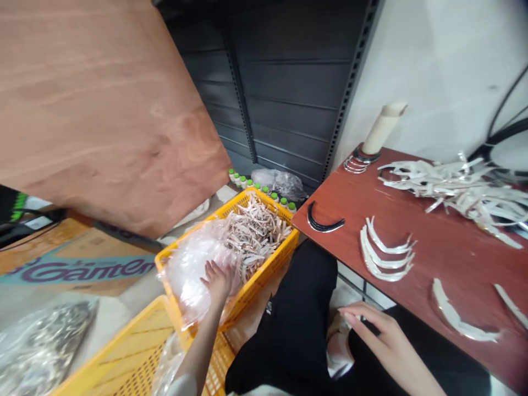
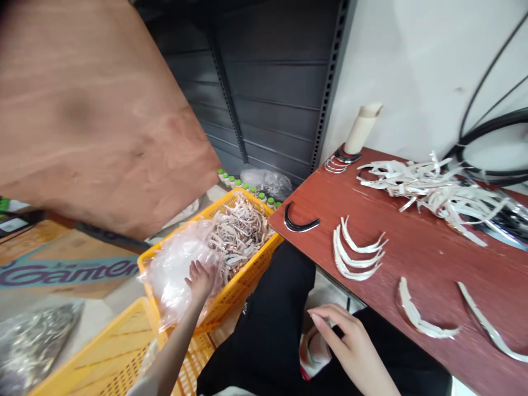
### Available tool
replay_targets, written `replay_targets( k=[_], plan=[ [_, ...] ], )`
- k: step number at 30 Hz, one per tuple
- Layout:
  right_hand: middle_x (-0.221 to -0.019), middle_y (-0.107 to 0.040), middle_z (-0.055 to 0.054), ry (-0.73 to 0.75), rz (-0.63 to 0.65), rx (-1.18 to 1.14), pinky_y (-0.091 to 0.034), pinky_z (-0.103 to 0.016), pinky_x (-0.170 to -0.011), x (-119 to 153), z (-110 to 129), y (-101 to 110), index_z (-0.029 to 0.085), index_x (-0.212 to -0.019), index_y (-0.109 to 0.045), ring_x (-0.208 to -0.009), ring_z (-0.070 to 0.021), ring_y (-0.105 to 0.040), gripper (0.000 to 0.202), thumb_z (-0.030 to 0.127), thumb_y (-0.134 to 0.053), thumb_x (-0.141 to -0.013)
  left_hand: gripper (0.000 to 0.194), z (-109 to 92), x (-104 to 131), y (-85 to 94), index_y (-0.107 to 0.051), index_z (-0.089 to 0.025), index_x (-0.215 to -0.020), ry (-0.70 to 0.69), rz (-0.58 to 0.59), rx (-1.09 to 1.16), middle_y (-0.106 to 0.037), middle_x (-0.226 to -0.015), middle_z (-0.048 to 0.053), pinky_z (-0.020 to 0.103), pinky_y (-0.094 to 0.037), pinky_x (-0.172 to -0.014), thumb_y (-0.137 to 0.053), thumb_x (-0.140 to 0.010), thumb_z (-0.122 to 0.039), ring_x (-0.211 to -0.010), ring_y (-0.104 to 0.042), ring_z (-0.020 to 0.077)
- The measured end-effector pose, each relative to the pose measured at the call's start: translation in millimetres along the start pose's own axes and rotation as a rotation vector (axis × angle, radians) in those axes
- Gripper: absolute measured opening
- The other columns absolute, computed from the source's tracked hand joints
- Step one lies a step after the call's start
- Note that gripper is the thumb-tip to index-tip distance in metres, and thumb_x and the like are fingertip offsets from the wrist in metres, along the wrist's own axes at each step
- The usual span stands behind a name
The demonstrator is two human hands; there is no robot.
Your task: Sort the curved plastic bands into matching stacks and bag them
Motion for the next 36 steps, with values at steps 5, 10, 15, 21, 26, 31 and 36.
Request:
replay_targets(
  k=[5, 10, 15, 21, 26, 31, 36],
  plan=[
    [-0.104, -0.072, -0.006, 0.029, 0.068, 0.000, -0.053, -0.034, -0.090, -19, 9, -18, 0.030, -0.100, -0.073, -0.100, -0.0250, -0.067, 0.027, 0.047, -0.053, -0.094, 0.063, 47, -8, -4.2, -0.036, 0.001, -0.144, 0.121, 0.009, -0.088, -0.037, -0.149, 0.032, 0.061, -0.031, -0.110, -0.037, -0.095, -0.039, -0.144, -0.032, 0.0382],
    [-0.103, -0.072, -0.004, 0.033, 0.083, 0.010, -0.052, -0.032, -0.090, -27, 14, -29, 0.030, -0.097, -0.074, -0.098, -0.0239, -0.067, 0.028, 0.048, -0.053, -0.094, 0.053, 62, -13, -1.5, -0.049, -0.010, -0.138, 0.135, 0.080, -0.073, -0.056, -0.138, 0.020, 0.043, -0.045, -0.100, -0.038, -0.097, -0.041, -0.122, -0.058, 0.0315],
    [-0.100, -0.072, -0.004, 0.010, 0.107, 0.001, -0.052, -0.030, -0.090, -26, 11, -35, 0.029, -0.097, -0.073, -0.096, -0.0229, -0.067, 0.029, 0.048, -0.052, -0.094, 0.046, 56, -9, 10.6, -0.060, -0.018, -0.126, 0.154, 0.108, -0.029, -0.067, -0.123, 0.014, 0.039, -0.049, -0.086, -0.036, -0.098, -0.044, -0.101, -0.067, 0.0290],
    [-0.101, -0.071, -0.003, 0.000, 0.142, -0.048, -0.051, -0.031, -0.089, -26, 10, -40, 0.030, -0.099, -0.072, -0.098, -0.0225, -0.066, 0.027, 0.046, -0.051, -0.096, 0.040, 24, -8, 47.1, -0.069, -0.016, -0.103, 0.141, 0.088, 0.134, -0.074, -0.095, 0.013, 0.036, -0.049, -0.077, -0.041, -0.095, -0.043, -0.088, -0.068, 0.0286],
    [-0.102, -0.071, -0.003, 0.033, 0.164, -0.131, -0.048, -0.034, -0.091, -33, 21, -62, 0.028, -0.099, -0.071, -0.100, -0.0225, -0.065, 0.025, 0.043, -0.051, -0.097, 0.040, -51, 27, 85.9, -0.071, -0.019, -0.092, -0.078, 0.144, 0.423, -0.075, -0.090, 0.006, 0.030, -0.051, -0.078, -0.050, -0.089, -0.053, -0.086, -0.068, 0.0228],
    [-0.105, -0.070, -0.003, -0.025, 0.040, -0.314, -0.050, -0.033, -0.090, -36, 30, -85, 0.026, -0.109, -0.066, -0.097, -0.0204, -0.065, 0.028, 0.046, -0.052, -0.096, 0.031, -137, 109, 93.5, -0.071, -0.020, -0.085, -0.335, 0.429, 0.701, -0.073, -0.082, 0.003, 0.028, -0.052, -0.075, -0.059, -0.087, -0.049, -0.079, -0.067, 0.0192],
    [-0.091, -0.068, -0.002, -0.116, -0.167, -0.474, -0.050, -0.032, -0.085, -24, 16, -84, 0.022, -0.095, -0.061, -0.090, -0.0200, -0.065, 0.030, 0.050, -0.051, -0.096, 0.021, -179, 169, 75.9, -0.063, -0.020, -0.071, -0.488, 0.590, 0.772, -0.065, -0.070, -0.002, 0.024, -0.048, -0.064, -0.063, -0.086, -0.036, -0.066, -0.062, 0.0148]
  ],
)
Point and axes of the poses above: each hand's wrist, its own x-axis away from the middle knuckle, its own y-axis out of the back of the hand, z = x × y, the point moved 6 cm from there along -x, towards the middle knuckle
